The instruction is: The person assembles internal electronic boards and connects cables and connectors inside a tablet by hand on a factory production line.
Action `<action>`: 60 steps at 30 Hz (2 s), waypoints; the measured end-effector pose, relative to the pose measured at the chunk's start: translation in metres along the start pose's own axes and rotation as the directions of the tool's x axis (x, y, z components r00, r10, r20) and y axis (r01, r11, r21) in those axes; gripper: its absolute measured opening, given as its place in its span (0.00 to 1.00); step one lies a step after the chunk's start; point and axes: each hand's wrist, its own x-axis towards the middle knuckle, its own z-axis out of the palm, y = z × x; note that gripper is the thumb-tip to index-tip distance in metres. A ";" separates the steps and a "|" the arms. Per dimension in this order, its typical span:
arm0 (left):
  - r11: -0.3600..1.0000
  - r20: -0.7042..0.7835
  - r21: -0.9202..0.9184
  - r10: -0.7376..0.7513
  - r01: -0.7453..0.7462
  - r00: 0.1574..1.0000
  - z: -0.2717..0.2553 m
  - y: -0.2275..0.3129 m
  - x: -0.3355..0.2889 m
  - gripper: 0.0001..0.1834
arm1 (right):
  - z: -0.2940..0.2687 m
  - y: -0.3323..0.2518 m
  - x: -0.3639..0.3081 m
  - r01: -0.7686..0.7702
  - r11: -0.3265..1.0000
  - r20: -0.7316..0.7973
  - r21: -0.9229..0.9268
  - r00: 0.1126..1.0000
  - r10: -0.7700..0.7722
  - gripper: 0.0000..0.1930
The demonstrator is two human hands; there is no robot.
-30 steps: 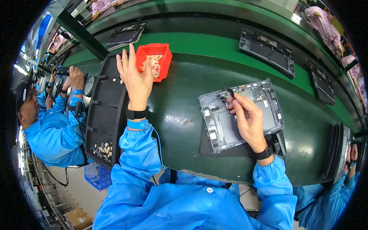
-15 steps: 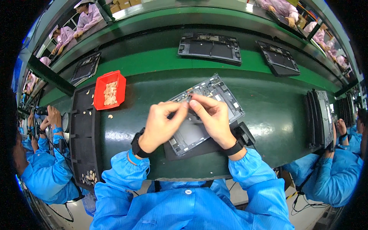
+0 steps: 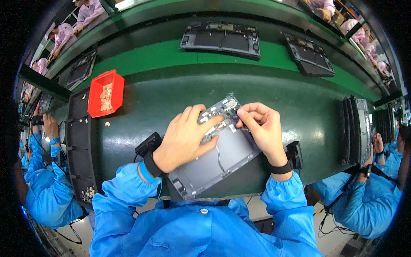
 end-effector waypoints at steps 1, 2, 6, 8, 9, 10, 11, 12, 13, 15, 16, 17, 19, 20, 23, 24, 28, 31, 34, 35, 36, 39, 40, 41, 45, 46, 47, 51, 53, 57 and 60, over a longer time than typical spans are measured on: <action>1.000 0.011 -0.008 -0.004 0.004 1.000 0.002 0.005 -0.002 0.25 | 0.002 0.000 -0.002 -0.055 0.998 0.021 -0.031 0.998 0.056 0.08; 1.000 -0.007 0.020 -0.004 0.004 1.000 0.004 0.009 -0.004 0.25 | 0.002 0.012 0.000 0.019 1.000 0.024 -0.014 1.000 -0.019 0.08; 0.999 0.008 0.028 -0.029 0.029 1.000 0.006 0.011 -0.002 0.24 | 0.012 0.003 -0.005 -0.071 0.994 0.003 -0.086 0.997 0.072 0.08; 0.999 0.022 0.019 -0.038 0.038 0.999 0.006 0.013 -0.002 0.24 | 0.015 0.004 -0.005 -0.111 0.983 -0.008 -0.147 0.994 0.112 0.09; 0.998 0.012 0.032 -0.051 0.050 0.999 0.007 0.014 -0.002 0.24 | 0.018 0.005 -0.005 -0.117 0.982 -0.009 -0.149 0.993 0.117 0.09; 0.997 0.000 0.046 -0.062 0.062 0.998 0.007 0.015 -0.002 0.24 | 0.021 0.004 -0.003 -0.126 0.978 0.004 -0.164 0.992 0.129 0.09; 0.997 0.002 0.043 -0.064 0.064 0.998 0.008 0.014 -0.004 0.24 | 0.023 0.004 -0.002 -0.134 0.974 0.017 -0.180 0.990 0.139 0.09; 0.998 -0.005 0.039 -0.057 0.057 0.998 0.008 0.014 -0.005 0.22 | 0.022 0.007 -0.001 -0.128 0.971 0.029 -0.201 0.990 0.136 0.09; 0.998 -0.012 0.036 -0.050 0.051 0.999 0.008 0.013 -0.006 0.21 | 0.023 0.005 -0.002 -0.128 0.970 0.028 -0.204 0.990 0.137 0.09; 0.999 -0.032 0.028 -0.043 0.044 0.999 0.009 0.011 -0.009 0.19 | 0.026 0.000 -0.004 -0.182 0.950 -0.015 -0.252 0.983 0.184 0.09; 0.999 -0.050 0.022 -0.034 0.036 0.998 0.010 0.010 -0.011 0.17 | 0.027 -0.001 -0.004 -0.181 0.950 -0.014 -0.254 0.983 0.184 0.09; 0.999 -0.051 0.023 -0.036 0.037 0.998 0.010 0.010 -0.011 0.17 | 0.027 -0.001 -0.004 -0.178 0.947 -0.009 -0.268 0.983 0.182 0.09; 1.000 -0.073 0.019 -0.020 0.021 0.997 0.011 0.009 -0.011 0.15 | 0.027 -0.002 -0.004 -0.176 0.943 -0.005 -0.283 0.983 0.182 0.09; 1.000 -0.073 0.018 -0.021 0.022 0.997 0.011 0.009 -0.011 0.15 | 0.027 -0.003 -0.005 -0.174 0.939 -0.004 -0.298 0.983 0.182 0.09; 1.000 -0.080 0.017 -0.019 0.021 0.997 0.010 0.010 -0.011 0.15 | 0.026 -0.002 -0.006 -0.170 0.934 0.004 -0.314 0.984 0.180 0.09; 1.000 -0.081 0.012 -0.022 0.023 0.996 0.010 0.010 -0.011 0.16 | 0.025 -0.001 -0.005 -0.163 0.935 0.012 -0.315 0.984 0.175 0.09; 1.000 -0.088 -0.004 -0.027 0.027 0.996 0.011 0.009 -0.011 0.15 | 0.025 0.000 -0.005 -0.148 0.930 0.023 -0.336 0.986 0.165 0.09; 0.999 -0.090 -0.008 -0.032 0.031 0.995 0.011 0.010 -0.011 0.15 | 0.025 -0.001 -0.006 -0.156 0.926 0.016 -0.343 0.985 0.171 0.09; 0.999 -0.091 -0.009 -0.031 0.031 0.995 0.012 0.010 -0.011 0.15 | 0.026 -0.001 -0.006 -0.142 0.923 0.017 -0.358 0.987 0.158 0.09; 0.999 -0.091 -0.010 -0.032 0.031 0.995 0.012 0.010 -0.011 0.15 | 0.025 0.000 -0.006 -0.138 0.924 0.026 -0.356 0.987 0.157 0.09; 1.000 -0.093 -0.008 -0.030 0.029 0.995 0.012 0.010 -0.011 0.15 | 0.025 0.000 -0.006 -0.135 0.926 0.034 -0.354 0.987 0.156 0.09; 1.000 -0.093 -0.008 -0.029 0.029 0.995 0.012 0.009 -0.011 0.15 | 0.024 -0.001 -0.005 -0.151 0.928 0.048 -0.341 0.983 0.178 0.08; 1.000 -0.091 -0.007 -0.031 0.030 0.995 0.012 0.009 -0.011 0.15 | 0.024 -0.002 -0.005 -0.151 0.928 0.049 -0.341 0.983 0.178 0.08; 0.999 -0.091 -0.007 -0.032 0.032 0.995 0.012 0.009 -0.012 0.15 | 0.023 -0.003 -0.005 -0.160 0.928 0.052 -0.338 0.981 0.188 0.08; 1.000 -0.122 0.024 0.011 -0.008 0.992 0.013 0.008 -0.011 0.15 | 0.024 -0.003 -0.006 -0.165 0.924 0.051 -0.345 0.980 0.194 0.08; 1.000 -0.120 0.028 0.014 -0.011 0.993 0.013 0.008 -0.011 0.15 | 0.024 -0.003 -0.006 -0.166 0.924 0.051 -0.345 0.979 0.195 0.08; 1.000 -0.120 0.027 0.014 -0.011 0.993 0.013 0.008 -0.011 0.15 | 0.025 -0.003 -0.006 -0.165 0.924 0.051 -0.345 0.980 0.194 0.08; 0.999 -0.117 0.032 0.011 -0.007 0.993 0.012 0.008 -0.011 0.15 | 0.025 -0.002 -0.006 -0.147 0.921 0.058 -0.361 0.982 0.180 0.08; 0.999 -0.115 0.031 0.012 -0.008 0.993 0.013 0.008 -0.011 0.15 | 0.024 -0.003 -0.005 -0.151 0.920 0.064 -0.363 0.980 0.186 0.08; 0.999 -0.124 0.041 0.014 -0.009 0.992 0.015 0.009 -0.011 0.17 | 0.024 -0.004 -0.005 -0.156 0.915 0.068 -0.373 0.979 0.194 0.08; 0.999 -0.103 0.050 0.008 -0.003 0.995 0.014 0.009 -0.011 0.18 | 0.024 -0.003 -0.004 -0.160 0.915 0.067 -0.370 0.978 0.198 0.08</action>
